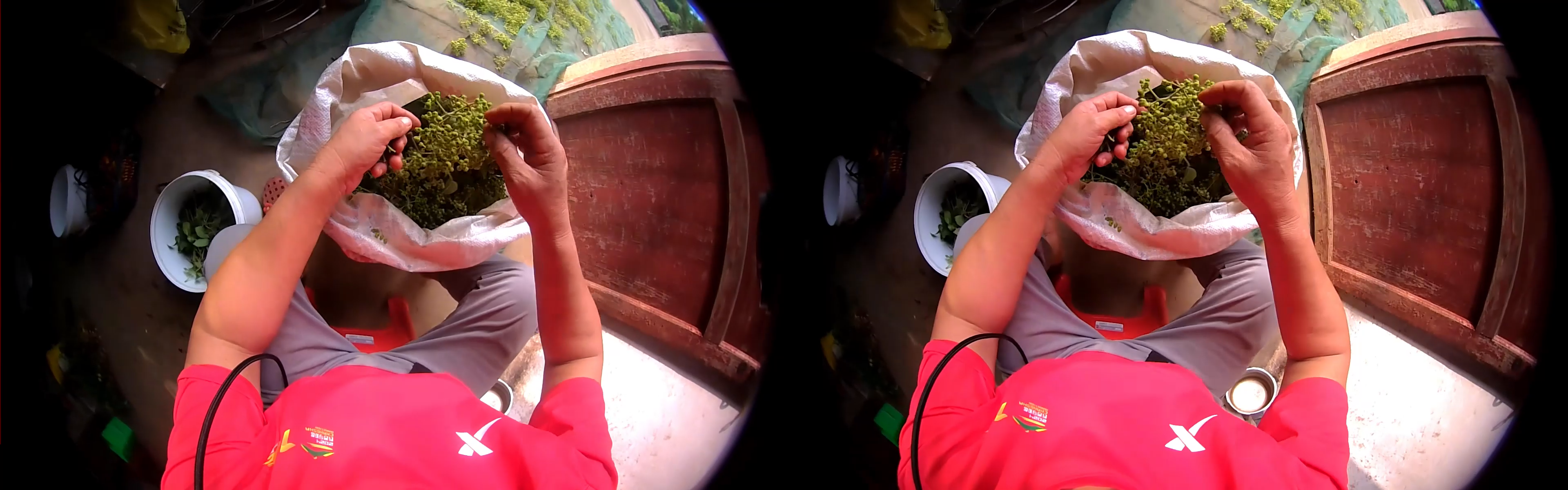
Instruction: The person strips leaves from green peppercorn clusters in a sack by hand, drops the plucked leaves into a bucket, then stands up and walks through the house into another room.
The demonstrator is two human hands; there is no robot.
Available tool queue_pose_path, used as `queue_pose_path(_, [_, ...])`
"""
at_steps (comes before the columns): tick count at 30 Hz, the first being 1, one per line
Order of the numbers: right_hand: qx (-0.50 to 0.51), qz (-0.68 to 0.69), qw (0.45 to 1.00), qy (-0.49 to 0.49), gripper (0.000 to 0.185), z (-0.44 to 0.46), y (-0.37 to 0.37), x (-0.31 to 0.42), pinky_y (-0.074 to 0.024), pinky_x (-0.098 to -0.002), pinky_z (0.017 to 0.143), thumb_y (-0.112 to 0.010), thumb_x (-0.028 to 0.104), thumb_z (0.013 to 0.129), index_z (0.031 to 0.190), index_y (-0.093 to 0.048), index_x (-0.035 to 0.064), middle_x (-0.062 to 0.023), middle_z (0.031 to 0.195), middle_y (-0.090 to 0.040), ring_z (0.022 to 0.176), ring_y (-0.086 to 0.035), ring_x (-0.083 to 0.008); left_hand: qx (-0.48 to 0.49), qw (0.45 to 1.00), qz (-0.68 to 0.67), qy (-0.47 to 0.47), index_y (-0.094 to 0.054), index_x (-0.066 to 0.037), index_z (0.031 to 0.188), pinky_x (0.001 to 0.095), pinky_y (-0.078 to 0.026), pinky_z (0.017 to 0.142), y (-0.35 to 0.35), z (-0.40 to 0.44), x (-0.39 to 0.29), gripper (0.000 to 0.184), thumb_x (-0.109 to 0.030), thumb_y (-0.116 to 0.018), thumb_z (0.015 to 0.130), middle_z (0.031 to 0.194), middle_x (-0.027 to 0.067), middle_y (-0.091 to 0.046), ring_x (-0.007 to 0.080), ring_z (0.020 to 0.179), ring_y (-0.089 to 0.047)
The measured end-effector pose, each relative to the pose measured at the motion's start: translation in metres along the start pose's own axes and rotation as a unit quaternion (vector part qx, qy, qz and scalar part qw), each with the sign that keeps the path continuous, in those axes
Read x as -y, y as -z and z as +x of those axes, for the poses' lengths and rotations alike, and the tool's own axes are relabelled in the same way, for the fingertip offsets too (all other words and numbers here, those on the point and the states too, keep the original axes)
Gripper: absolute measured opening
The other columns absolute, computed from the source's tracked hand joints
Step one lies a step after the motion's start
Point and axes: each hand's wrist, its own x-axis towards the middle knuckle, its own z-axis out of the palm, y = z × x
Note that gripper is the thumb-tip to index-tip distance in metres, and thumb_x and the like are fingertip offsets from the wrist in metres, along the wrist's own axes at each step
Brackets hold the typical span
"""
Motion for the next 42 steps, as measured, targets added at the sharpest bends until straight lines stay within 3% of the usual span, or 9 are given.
queue_pose_path(5, [-0.058,0.299,0.949,-0.085,0.022,-0.012,-0.027,-0.024,-0.045,-0.0208,0.082,-0.063,-0.001,0.086,0.106,-0.055,0.0037,-0.0013,0.098,-0.059,0.091,-0.056,-0.0076,-0.024,0.999,0.013,0.024,-0.053,-0.011,0.1,0.0163,-0.03,0.035,0.001,-0.004,-0.002,0.014,-0.021,-0.046,0.096,0.068,-0.0015,-0.049,0.0057,0.048,-0.048])
queue_pose_path(11, [-0.066,0.397,0.914,-0.049,0.023,-0.013,-0.038,-0.051,-0.0443,-0.0224,0.085,-0.061,-0.003,0.085,0.106,-0.054,0.0045,-0.0035,0.1,-0.059,0.093,-0.057,-0.0103,-0.035,0.999,0.011,0.04,-0.054,-0.011,0.098,0.0171,-0.027,0.034,-0.002,-0.01,-0.01,0.015,-0.025,-0.048,0.096,0.06,-0.0044,-0.044,0.0038,0.041,-0.039])
queue_pose_path(16, [-0.038,0.51,0.857,-0.06,0.025,-0.009,-0.019,-0.053,-0.0413,-0.0264,0.089,-0.058,-0.004,0.082,0.105,-0.054,0.0042,-0.0053,0.102,-0.058,0.096,-0.055,-0.0138,-0.152,0.985,0.047,-0.072,-0.058,-0.007,0.094,0.0167,-0.028,0.034,0.002,-0.004,-0.013,0.015,-0.022,-0.057,0.093,0.056,-0.0051,-0.044,0.0025,0.039,-0.038])
queue_pose_path(20, [-0.031,0.54,0.836,-0.09,0.026,-0.01,-0.014,-0.061,-0.0379,-0.0276,0.093,-0.058,-0.001,0.08,0.105,-0.054,0.0039,-0.0057,0.101,-0.057,0.098,-0.053,-0.0151,-0.084,0.987,0.023,-0.136,-0.058,-0.006,0.102,0.0164,-0.031,0.036,-0.002,0.0,-0.01,0.023,-0.025,-0.063,0.09,0.065,-0.0049,-0.049,0.0012,0.046,-0.041])
queue_pose_path(26, [0.011,0.52,0.848,-0.098,0.027,-0.011,-0.008,-0.055,-0.037,-0.0283,0.093,-0.06,0.002,0.078,0.104,-0.053,0.0035,-0.0068,0.101,-0.056,0.096,-0.052,-0.016,-0.043,0.979,0.126,-0.152,-0.064,-0.012,0.098,0.0153,-0.034,0.046,-0.007,0.0,-0.009,0.017,-0.02,-0.07,0.085,0.077,-0.0067,-0.057,-0.0011,0.057,-0.043])
queue_pose_path(29, [0.028,0.479,0.871,-0.107,0.029,-0.01,-0.003,-0.06,-0.0368,-0.0293,0.095,-0.06,0.003,0.078,0.106,-0.053,0.0031,-0.0074,0.103,-0.057,0.099,-0.052,-0.0163,-0.073,0.959,0.191,-0.196,-0.066,-0.005,0.085,0.0227,-0.044,0.068,-0.008,0.0,-0.008,0.016,-0.019,-0.072,0.079,0.076,-0.0037,-0.059,0.0055,0.073,-0.052])
queue_pose_path(38, [0.033,0.126,0.988,-0.079,0.02,-0.012,-0.017,-0.037,-0.045,-0.0241,0.083,-0.067,0.01,0.083,0.101,-0.063,0.0027,-0.0032,0.102,-0.061,0.095,-0.057,-0.0108,-0.111,0.867,0.343,-0.344,-0.063,-0.001,0.082,0.0279,-0.047,0.063,-0.014,0.004,0.006,0.014,-0.012,-0.067,0.075,0.076,0.0108,-0.063,0.0178,0.067,-0.06])
queue_pose_path(40, [0.049,-0.007,0.998,0.045,0.029,-0.01,-0.027,-0.035,-0.0456,-0.0319,0.085,-0.072,0.015,0.076,0.102,-0.064,0.0048,-0.0085,0.1,-0.061,0.097,-0.058,-0.0211,-0.11,0.87,0.337,-0.342,-0.064,-0.001,0.082,0.0274,-0.047,0.064,-0.015,0.005,0.008,0.013,-0.012,-0.067,0.076,0.076,0.0095,-0.063,0.0165,0.068,-0.06])
queue_pose_path(42, [0.043,-0.025,0.998,0.038,0.032,-0.013,-0.034,-0.035,-0.0471,-0.0327,0.082,-0.073,0.014,0.074,0.103,-0.064,0.0042,-0.0091,0.098,-0.062,0.092,-0.06,-0.0234,-0.109,0.872,0.332,-0.343,-0.064,-0.001,0.082,0.0269,-0.047,0.064,-0.015,0.005,0.007,0.013,-0.012,-0.067,0.076,0.076,0.0082,-0.063,0.0152,0.068,-0.06])
